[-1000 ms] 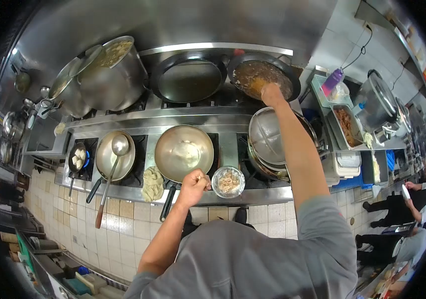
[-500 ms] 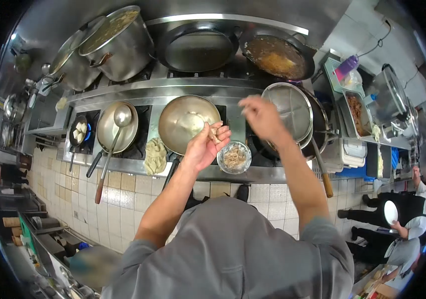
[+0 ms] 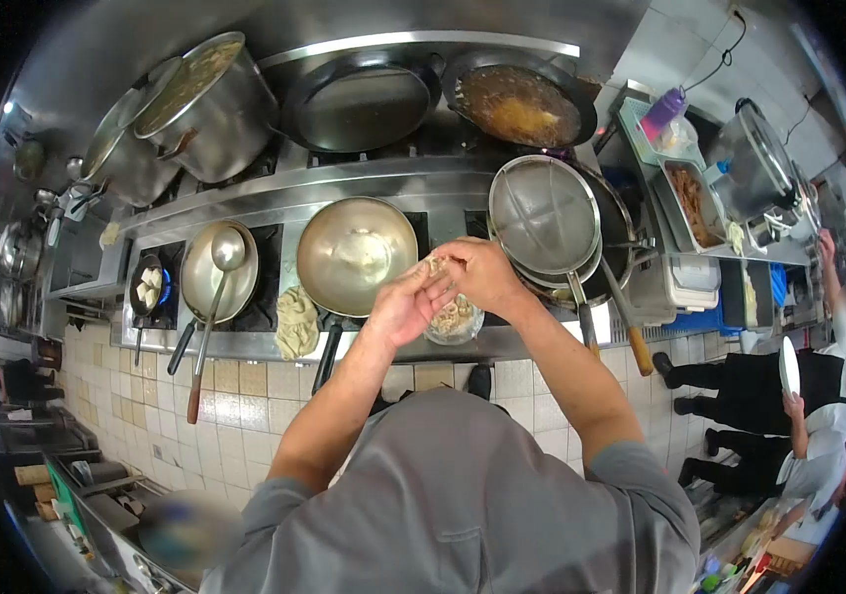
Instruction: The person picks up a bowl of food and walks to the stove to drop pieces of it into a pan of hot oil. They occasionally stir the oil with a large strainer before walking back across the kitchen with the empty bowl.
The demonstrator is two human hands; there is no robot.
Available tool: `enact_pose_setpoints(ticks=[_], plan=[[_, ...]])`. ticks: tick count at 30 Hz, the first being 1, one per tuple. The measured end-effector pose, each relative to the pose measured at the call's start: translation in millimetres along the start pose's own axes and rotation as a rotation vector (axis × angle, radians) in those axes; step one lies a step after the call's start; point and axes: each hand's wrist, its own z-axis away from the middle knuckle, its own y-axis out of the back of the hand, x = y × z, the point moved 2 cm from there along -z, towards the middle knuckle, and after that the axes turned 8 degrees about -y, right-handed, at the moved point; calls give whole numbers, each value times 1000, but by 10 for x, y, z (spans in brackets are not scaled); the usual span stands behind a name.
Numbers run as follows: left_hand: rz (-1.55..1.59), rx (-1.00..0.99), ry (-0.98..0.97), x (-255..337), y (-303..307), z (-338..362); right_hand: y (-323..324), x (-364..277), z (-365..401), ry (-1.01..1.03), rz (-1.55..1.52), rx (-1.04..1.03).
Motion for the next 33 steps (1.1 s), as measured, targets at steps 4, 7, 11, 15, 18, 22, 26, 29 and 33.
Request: enact_pose_setpoints(ticks=[4, 7, 11, 15, 18, 22, 26, 29, 33], plan=[[-23, -99, -51, -45, 270, -52, -168, 106, -26, -17, -165, -148], [-82, -111, -72, -84, 484, -116, -232, 58, -55, 118, 96, -30], [24, -127, -25, 51, 227, 67, 16, 230, -322, 67, 149, 80], [-52, -159, -54, 212, 334, 186, 1098, 436, -936, -115, 318, 478], [-122, -106, -76, 281, 400, 302, 1921, 887, -1490, -110, 685, 627], [-168, -42, -97, 330, 417, 403, 2615, 2037, -2154, -210, 1082, 345], [-189, -55, -120, 368, 464, 485, 2892, 1819, -2054, -233, 747, 487], [-203, -29, -123, 372, 538, 471, 2844, 1205, -1822, -99, 632, 677], [-262, -61, -87, 271, 657, 342, 1916, 345, -1125, 90, 380, 535]])
